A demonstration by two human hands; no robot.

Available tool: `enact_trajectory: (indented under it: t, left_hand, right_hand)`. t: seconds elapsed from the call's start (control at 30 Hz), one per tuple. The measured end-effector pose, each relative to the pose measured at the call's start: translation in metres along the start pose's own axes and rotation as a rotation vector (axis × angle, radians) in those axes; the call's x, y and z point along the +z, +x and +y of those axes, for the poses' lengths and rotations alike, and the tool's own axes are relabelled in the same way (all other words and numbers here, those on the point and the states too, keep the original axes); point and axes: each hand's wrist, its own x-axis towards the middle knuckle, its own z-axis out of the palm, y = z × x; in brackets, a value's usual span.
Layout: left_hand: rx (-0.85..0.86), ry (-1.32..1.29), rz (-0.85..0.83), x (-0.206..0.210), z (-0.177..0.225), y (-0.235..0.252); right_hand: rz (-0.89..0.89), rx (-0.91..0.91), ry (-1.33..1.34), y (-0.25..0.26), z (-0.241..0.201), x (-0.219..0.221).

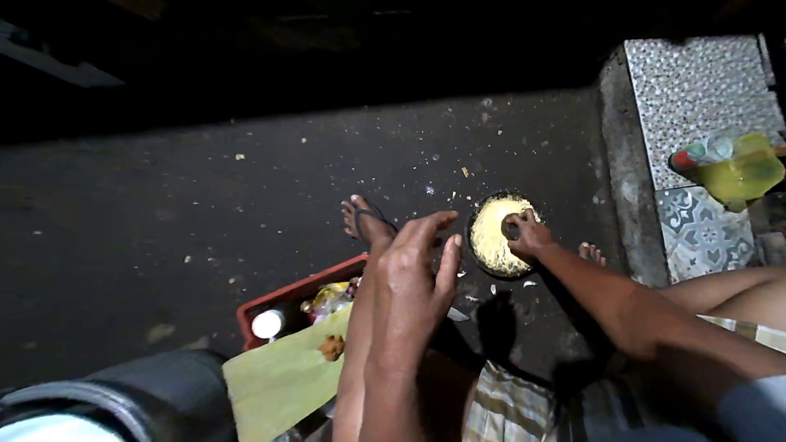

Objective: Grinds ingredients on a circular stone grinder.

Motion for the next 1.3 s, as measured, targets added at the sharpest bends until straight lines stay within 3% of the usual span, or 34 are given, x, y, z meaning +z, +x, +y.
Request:
enact_trajectory:
  t: [0.17,0.23,0.37,0.5,0.57,0.63,0.7,0.83,1.0,1.13,1.3]
  left_hand:
    - [0.0,-0.015,0.052,-0.003,0.0,0.0]
    - [-0.004,-0.017,0.046,-0.001,0.001,0.002]
    - [0.004,-0.006,-0.012,0.005,0.004,0.006]
    - [0.003,0.004,0.016,0.006,0.003,0.007]
    - [-0.011,-0.001,0.016,0.006,0.004,0.003]
    - [-0.017,0.004,0.001,0.007,0.004,0.002]
    - [0.001,0.01,0.021,0.007,0.004,0.005]
    - [0.022,0.023,0.021,0.013,0.004,0.013]
    - [0.023,0.052,-0.041,0.022,0.006,0.008]
    - [0.032,0.042,-0.017,0.023,0.01,0.009]
    - [0.038,0.048,-0.018,0.02,0.014,0.01]
  right_hand:
    - [-0.185,-0.025,-0.126,-0.036,0.005,0.01]
    - [-0.168,-0.059,-0.173,-0.044,0.015,0.017]
    - [-0.114,-0.01,-0.103,-0.014,0.002,0.001]
    - [-0.165,-0.045,-0.021,0.018,-0.005,-0.049]
    - [-0.106,-0.038,-0.027,0.021,-0.001,-0.061]
    - [-0.049,-0.002,-0.013,0.012,0.017,-0.052]
    - [-0.102,0.021,0.001,-0.007,0.027,-0.033]
    - [-0.107,-0.056,-0.076,-0.032,0.041,0.005]
    - [-0.09,-0.051,0.039,0.0,0.018,-0.016]
    - [-0.078,-0.044,0.215,0.018,0.03,-0.053]
    - [-0.115,-0.067,0.096,-0.019,0.061,-0.017]
